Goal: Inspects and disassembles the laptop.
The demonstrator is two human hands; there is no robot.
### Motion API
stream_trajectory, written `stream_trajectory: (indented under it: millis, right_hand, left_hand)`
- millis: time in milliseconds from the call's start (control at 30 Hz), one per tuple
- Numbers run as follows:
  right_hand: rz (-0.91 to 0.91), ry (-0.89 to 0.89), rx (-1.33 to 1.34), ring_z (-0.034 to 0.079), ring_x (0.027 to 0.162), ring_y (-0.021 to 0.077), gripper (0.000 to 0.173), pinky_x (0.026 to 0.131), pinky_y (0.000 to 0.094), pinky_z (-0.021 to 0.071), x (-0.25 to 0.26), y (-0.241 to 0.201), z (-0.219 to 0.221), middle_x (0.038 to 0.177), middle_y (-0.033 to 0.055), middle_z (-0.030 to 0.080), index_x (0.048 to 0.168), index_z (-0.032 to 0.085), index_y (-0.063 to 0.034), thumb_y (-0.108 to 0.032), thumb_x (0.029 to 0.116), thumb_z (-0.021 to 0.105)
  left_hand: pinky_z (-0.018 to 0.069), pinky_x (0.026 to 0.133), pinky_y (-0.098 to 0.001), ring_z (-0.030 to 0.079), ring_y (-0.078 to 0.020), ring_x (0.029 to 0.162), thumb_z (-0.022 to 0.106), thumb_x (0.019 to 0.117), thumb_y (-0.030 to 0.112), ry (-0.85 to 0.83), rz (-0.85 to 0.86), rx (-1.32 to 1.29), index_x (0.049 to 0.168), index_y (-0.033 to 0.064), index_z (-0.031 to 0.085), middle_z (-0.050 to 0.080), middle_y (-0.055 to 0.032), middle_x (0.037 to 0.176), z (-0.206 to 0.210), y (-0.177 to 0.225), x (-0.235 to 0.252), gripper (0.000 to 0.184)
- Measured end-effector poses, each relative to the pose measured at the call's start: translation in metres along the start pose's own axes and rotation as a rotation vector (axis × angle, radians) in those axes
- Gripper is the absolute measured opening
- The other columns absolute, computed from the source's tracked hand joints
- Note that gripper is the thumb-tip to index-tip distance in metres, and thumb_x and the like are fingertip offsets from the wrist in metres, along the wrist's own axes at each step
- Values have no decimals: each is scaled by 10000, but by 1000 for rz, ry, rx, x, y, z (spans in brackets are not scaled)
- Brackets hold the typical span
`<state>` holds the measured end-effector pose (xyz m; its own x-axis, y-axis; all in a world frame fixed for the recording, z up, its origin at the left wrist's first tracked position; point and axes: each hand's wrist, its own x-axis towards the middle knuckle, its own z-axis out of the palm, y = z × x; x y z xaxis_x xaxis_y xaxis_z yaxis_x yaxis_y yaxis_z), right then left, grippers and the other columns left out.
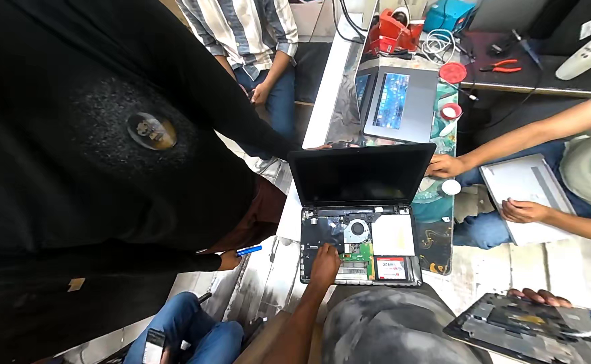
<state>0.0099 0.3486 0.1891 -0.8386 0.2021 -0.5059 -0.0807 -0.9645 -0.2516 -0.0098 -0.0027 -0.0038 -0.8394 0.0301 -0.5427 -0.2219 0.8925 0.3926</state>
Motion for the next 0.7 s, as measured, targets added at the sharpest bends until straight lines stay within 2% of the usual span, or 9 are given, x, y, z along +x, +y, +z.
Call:
stream_trajectory:
  millis: [33, 100, 200, 267, 400, 467, 533, 600, 700]
  right_hand:
    - [-236, 305, 42, 647, 758, -47, 351, 753, 35, 469, -13, 26, 38, 779, -27, 655, 817, 543, -40, 149, 951, 280]
    - [-314, 521, -54, 646, 835, -76, 339, 814, 51, 478, -21, 40, 70, 864, -51, 692, 916, 569, -47, 115, 976, 276]
    - [-264, 202, 59, 665, 966, -52, 295, 883, 80, 492, -29, 36, 46, 984, -25, 707, 1020, 564, -22, 55, 996, 280]
    - [-366, 379, 26, 661, 765, -5, 316, 727, 87, 528, -32, 44, 68, 788, 11, 656, 883, 476, -30, 81, 1011, 209]
    - [-424, 460, -208, 638, 653, -16, 360, 638, 87, 524, -34, 50, 74, 689, -13, 638, 794, 472, -29, 169, 947, 212]
    - [-370, 311, -156, 642, 663, 9, 333, 649, 95, 521, -28, 42, 57, 681, 11, 632, 787, 491, -23, 155, 953, 263]
    - [-33, -273, -228, 700, 950, 7, 329, 874, 135, 546, -10, 4, 1, 938, 14, 739, 943, 600, 1, 92, 974, 286]
    - [-259, 344, -39, 674, 883, 37, 330, 855, 113, 504, -24, 37, 64, 884, 61, 689, 954, 570, 35, 121, 985, 253]
    - [-324, 516, 133, 636, 895, -43, 308, 853, 63, 469, -28, 37, 81, 932, 8, 650, 1025, 502, -13, 115, 1004, 222]
  left_hand:
    - [447, 1120, -427, 559, -306, 1316, 408, 1075, 206, -8, -2, -5, 1226, -13, 664, 596, -174, 1379, -2, 1, 0, 370]
    - [459, 1108, -428, 575, -302, 1295, 423, 1071, 198, -13, -4, -25, 1201, -12, 672, 604, -173, 1361, -6, 0, 1, 351]
    - [469, 1095, -440, 588, -303, 1269, 444, 1065, 191, -34, 4, -75, 1171, -13, 674, 607, -179, 1337, -11, -2, 2, 324]
    - [482, 1077, -447, 603, -309, 1239, 467, 1057, 177, -49, 12, -109, 1158, -15, 676, 610, -182, 1321, -16, -3, 2, 301]
    - [507, 1039, -482, 622, -323, 1203, 500, 1052, 170, -86, 19, -125, 1156, -6, 670, 612, -181, 1308, -26, -5, 4, 266]
    - [504, 1034, -516, 632, -346, 1197, 483, 1067, 170, -81, 9, -160, 1194, -12, 657, 623, -199, 1311, -31, -8, 9, 281]
    - [510, 1020, -530, 646, -363, 1152, 504, 1062, 146, -29, 20, -228, 1180, -24, 658, 639, -223, 1269, -35, -15, 13, 258]
    - [521, 1001, -536, 660, -360, 1118, 524, 1057, 142, 13, 13, -250, 1162, -17, 670, 656, -216, 1238, -39, -20, 14, 241]
    - [548, 944, -530, 680, -324, 1047, 575, 1036, 159, 102, -20, -230, 1141, 22, 687, 668, -173, 1209, -42, -22, 12, 206]
